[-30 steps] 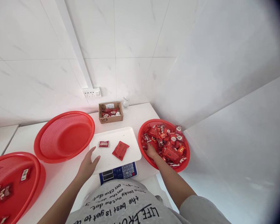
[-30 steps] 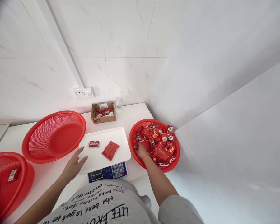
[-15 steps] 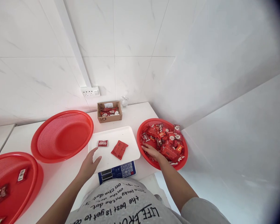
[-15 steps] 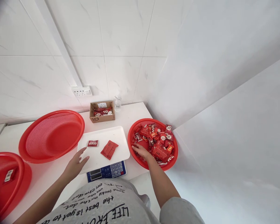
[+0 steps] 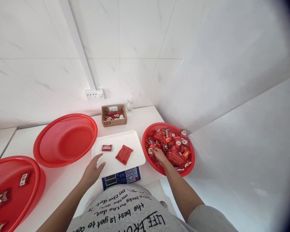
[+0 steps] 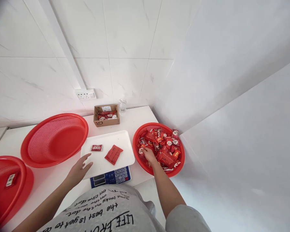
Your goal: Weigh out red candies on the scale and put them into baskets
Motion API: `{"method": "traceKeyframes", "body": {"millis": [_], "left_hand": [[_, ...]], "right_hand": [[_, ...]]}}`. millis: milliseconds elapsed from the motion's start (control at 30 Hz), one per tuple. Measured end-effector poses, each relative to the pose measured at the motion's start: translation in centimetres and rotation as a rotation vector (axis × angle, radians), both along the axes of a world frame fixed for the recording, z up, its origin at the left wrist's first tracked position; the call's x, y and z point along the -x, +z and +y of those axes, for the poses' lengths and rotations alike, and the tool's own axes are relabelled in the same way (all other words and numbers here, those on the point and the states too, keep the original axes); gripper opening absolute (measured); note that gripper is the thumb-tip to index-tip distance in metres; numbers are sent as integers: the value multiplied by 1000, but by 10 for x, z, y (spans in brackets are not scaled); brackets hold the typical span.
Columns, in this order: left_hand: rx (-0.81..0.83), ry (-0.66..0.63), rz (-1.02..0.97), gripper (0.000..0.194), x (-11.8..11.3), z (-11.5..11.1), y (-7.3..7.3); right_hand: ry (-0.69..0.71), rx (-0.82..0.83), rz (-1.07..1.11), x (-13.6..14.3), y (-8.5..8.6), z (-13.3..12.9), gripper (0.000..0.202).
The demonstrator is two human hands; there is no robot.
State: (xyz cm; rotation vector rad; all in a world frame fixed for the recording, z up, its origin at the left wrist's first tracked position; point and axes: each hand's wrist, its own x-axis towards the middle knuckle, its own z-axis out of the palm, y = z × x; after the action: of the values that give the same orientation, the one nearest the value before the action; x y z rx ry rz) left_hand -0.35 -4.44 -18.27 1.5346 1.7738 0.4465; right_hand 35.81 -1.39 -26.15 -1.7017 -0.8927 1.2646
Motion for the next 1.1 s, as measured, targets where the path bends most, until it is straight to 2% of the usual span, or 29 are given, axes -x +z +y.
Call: {"method": "traceKeyframes", "body": {"millis": [133, 233, 333, 433, 533, 633, 867, 1000, 1100], "left_hand": [[-37, -30, -9, 49, 2, -1, -6], [-49, -63, -18, 45, -1, -2, -9], [-63, -91, -9, 42, -6, -4, -9], [-97, -134, 8, 41, -11, -6, -11], [-128, -179, 17, 43, -14, -9, -16], [-135, -207, 18, 46, -15, -11, -21], [-157, -198, -37, 60, -18, -14, -25], [-204, -173, -22, 63, -18, -13, -28], [-244, -180, 9, 63, -15, -11, -32]], "right_hand": [[-89, -56, 1, 2, 20, 10, 34], [-90, -159, 64, 22, 44, 18, 29], [22, -181, 151, 62, 64, 23, 23], [191, -75, 216, 108, 74, 24, 20], [286, 36, 267, 143, 79, 25, 15], [315, 76, 306, 161, 82, 25, 12], [349, 67, 275, 171, 85, 24, 13], [406, -16, 167, 173, 78, 27, 19], [417, -91, 8, 170, 70, 32, 22]]}}
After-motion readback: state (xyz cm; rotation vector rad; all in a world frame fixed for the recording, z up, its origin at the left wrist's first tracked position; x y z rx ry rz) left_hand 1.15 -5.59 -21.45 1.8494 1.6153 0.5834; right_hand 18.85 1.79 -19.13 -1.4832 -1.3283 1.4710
